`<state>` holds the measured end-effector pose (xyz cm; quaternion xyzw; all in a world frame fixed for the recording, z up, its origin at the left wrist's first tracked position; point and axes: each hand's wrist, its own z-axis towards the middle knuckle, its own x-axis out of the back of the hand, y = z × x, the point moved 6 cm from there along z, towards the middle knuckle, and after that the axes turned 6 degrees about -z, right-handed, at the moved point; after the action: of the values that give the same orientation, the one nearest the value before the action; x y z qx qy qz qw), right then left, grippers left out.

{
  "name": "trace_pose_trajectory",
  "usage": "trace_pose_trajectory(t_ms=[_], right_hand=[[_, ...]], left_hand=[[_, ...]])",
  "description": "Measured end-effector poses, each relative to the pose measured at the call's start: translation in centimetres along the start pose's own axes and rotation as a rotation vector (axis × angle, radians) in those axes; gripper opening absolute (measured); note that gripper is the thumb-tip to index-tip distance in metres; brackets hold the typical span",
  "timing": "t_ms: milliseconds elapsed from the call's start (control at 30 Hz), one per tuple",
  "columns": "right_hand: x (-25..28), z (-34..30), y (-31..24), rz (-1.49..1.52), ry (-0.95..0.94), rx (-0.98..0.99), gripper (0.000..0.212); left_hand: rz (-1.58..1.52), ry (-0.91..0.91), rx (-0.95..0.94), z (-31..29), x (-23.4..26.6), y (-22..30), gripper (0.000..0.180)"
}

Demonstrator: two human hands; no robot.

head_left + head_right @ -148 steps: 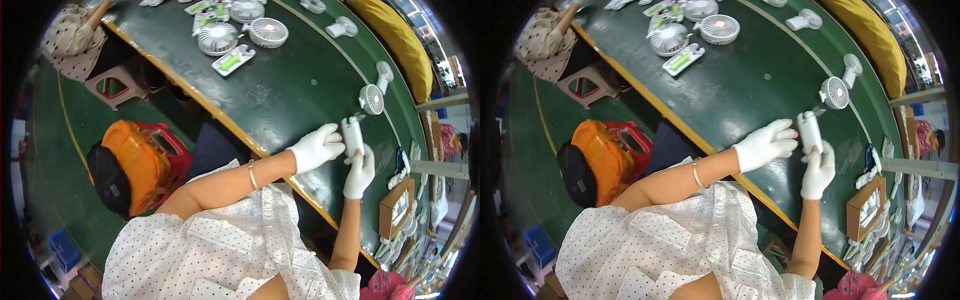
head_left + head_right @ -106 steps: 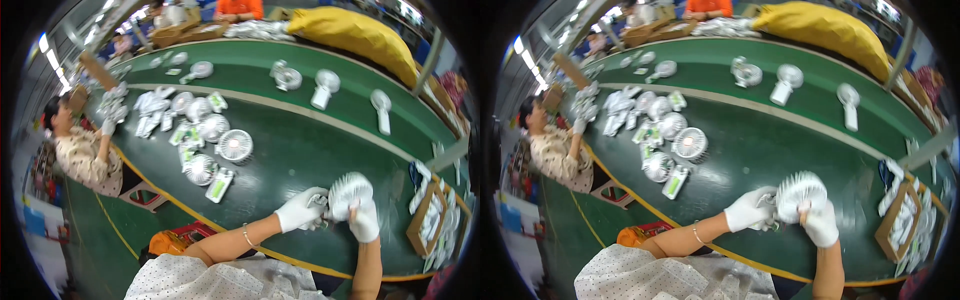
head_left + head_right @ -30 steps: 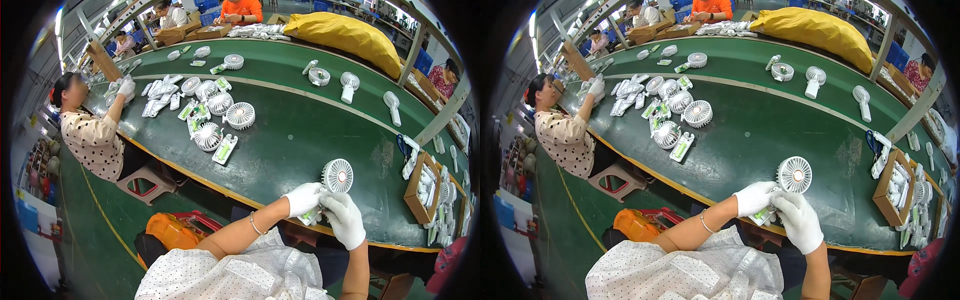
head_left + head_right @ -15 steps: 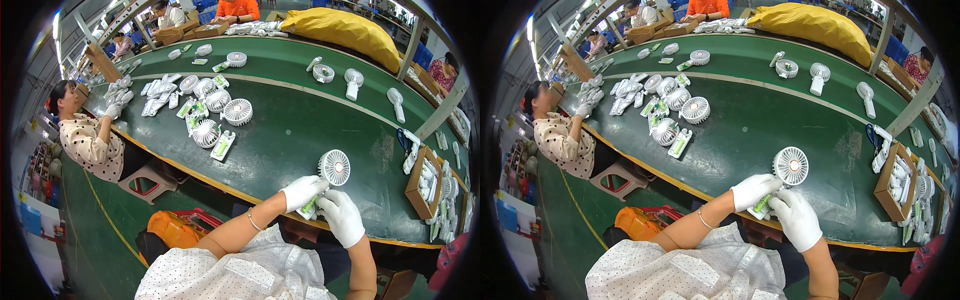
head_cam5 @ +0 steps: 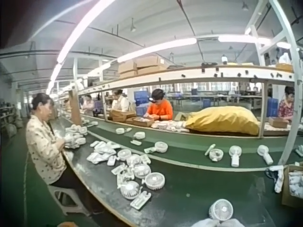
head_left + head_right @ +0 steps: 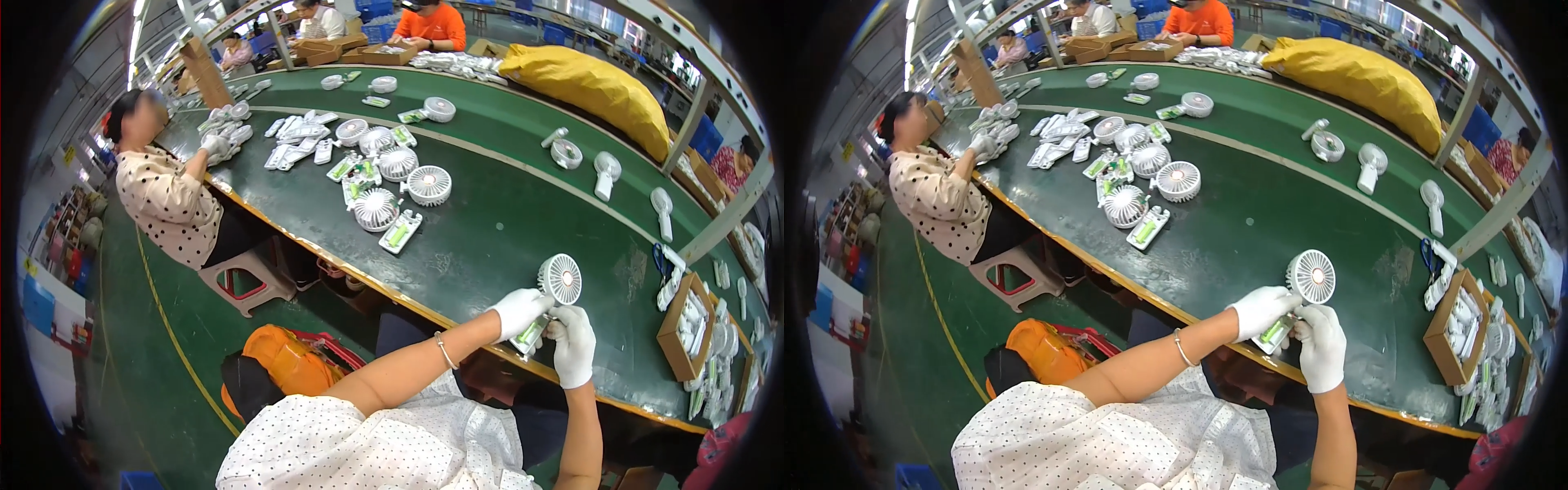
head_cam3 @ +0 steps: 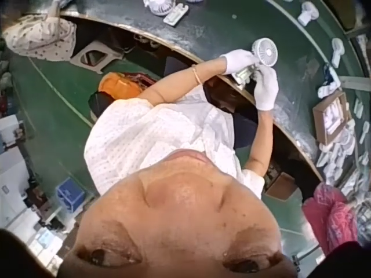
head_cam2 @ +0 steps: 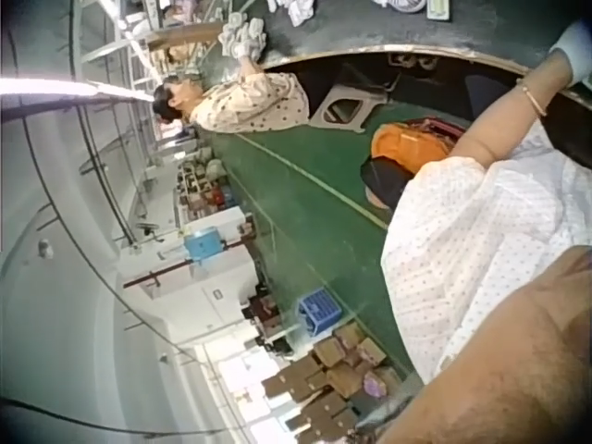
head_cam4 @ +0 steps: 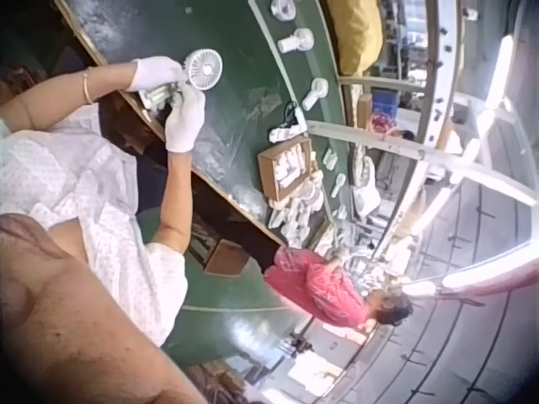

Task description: The person assembles portable handheld fans by connecting the circuit boards and internal wiring into the handle casings, pressing the covers and fan heads into place, and setting the completed fans onto the conveyor belt.

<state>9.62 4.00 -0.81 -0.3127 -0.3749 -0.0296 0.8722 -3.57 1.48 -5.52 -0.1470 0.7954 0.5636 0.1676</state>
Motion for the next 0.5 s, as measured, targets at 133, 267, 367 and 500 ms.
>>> trace_pose_trajectory(t_ms=[133,267,367,500], right_hand=[[0.1,-0.2,-0.9,0.005,0.033,-0.028,0.029],[0.7,1.1,-3.0,-0.069,0.001,0.081,0.039],[0.8,2.3,-3.5,-0.137,-0.025,0.135,0.04],[0.4,2.2,-2.3,-0.004,-0.101,-0.016,0.032]], left_hand=[[0.066,-0.015,-0.105,1.3,0.5,-0.6,0.034],[0.001,-0.044,-0.053,0.4,0.3,-0.4,0.035],[-0.118,-0.069,0.034,0.0,0.6,-0.5,0.038],[-0.211,-0.092,0.112,-0.2,0.5,0.4,0.04]])
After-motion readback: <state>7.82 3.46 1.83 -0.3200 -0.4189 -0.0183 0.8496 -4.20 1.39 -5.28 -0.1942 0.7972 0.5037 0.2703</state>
